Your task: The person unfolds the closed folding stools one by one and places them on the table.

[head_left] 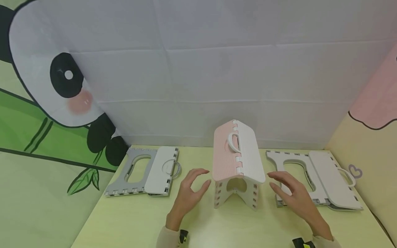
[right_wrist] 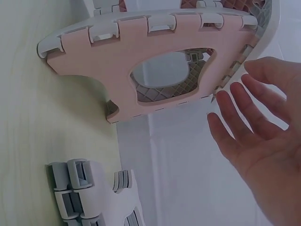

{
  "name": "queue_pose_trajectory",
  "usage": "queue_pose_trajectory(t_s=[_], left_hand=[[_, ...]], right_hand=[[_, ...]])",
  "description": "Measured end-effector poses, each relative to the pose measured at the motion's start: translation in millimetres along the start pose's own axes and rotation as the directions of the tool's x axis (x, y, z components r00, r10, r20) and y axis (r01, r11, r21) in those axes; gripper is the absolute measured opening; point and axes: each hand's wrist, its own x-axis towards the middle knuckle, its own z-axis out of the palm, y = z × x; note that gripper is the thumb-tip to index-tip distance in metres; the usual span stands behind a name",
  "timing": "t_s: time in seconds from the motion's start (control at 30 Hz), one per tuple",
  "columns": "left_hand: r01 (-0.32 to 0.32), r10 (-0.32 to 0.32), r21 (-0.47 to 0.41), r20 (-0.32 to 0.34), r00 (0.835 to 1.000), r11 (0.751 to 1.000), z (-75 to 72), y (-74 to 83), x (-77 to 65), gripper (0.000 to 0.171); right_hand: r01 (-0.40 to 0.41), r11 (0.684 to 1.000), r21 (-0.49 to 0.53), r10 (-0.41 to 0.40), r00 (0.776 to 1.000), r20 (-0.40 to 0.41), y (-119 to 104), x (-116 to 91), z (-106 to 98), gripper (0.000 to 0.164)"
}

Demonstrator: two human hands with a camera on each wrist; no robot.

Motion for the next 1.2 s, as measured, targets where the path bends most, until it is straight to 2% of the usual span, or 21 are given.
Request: queue_pose_trajectory(t_s=[0.2,0.37,0.7,1.0,1.2], left_hand=[[-0.034,0.034,0.002,-0.007,0.999,0.999,-1.8,2.9,6.1,0.032],[-0.039,0.039,-0.002,0.0,0.999,0.999,-2.5,9.0,12.1,0.033],[-0.102,0.102,-0.019,-0.003,0.995,0.995,0.1,18.3,24.9,0.034],[-0.096,0.098,-0.062,0.032,0.995,0.993,5.6,28.0,31.7,0.035],[-0.116,0.12,-0.084,0.044,0.992,0.99,10.2,33.1,34.8,0.038]], right_hand=[[0.057,0.998,0.001,-0.057,0.997,-0.045,-5.6,6.1,-4.4,0.045],[0.059,0.998,0.002,-0.059,0.996,-0.064,-10.2,10.8,-7.2,0.046],[0.064,0.998,-0.007,-0.065,0.997,-0.052,-20.5,19.8,-8.3,0.048],[0.051,0.999,-0.016,-0.052,0.998,-0.029,-31.9,26.4,-5.1,0.05],[0.057,0.998,-0.015,-0.057,0.998,-0.011,-36.3,28.9,-1.8,0.053]])
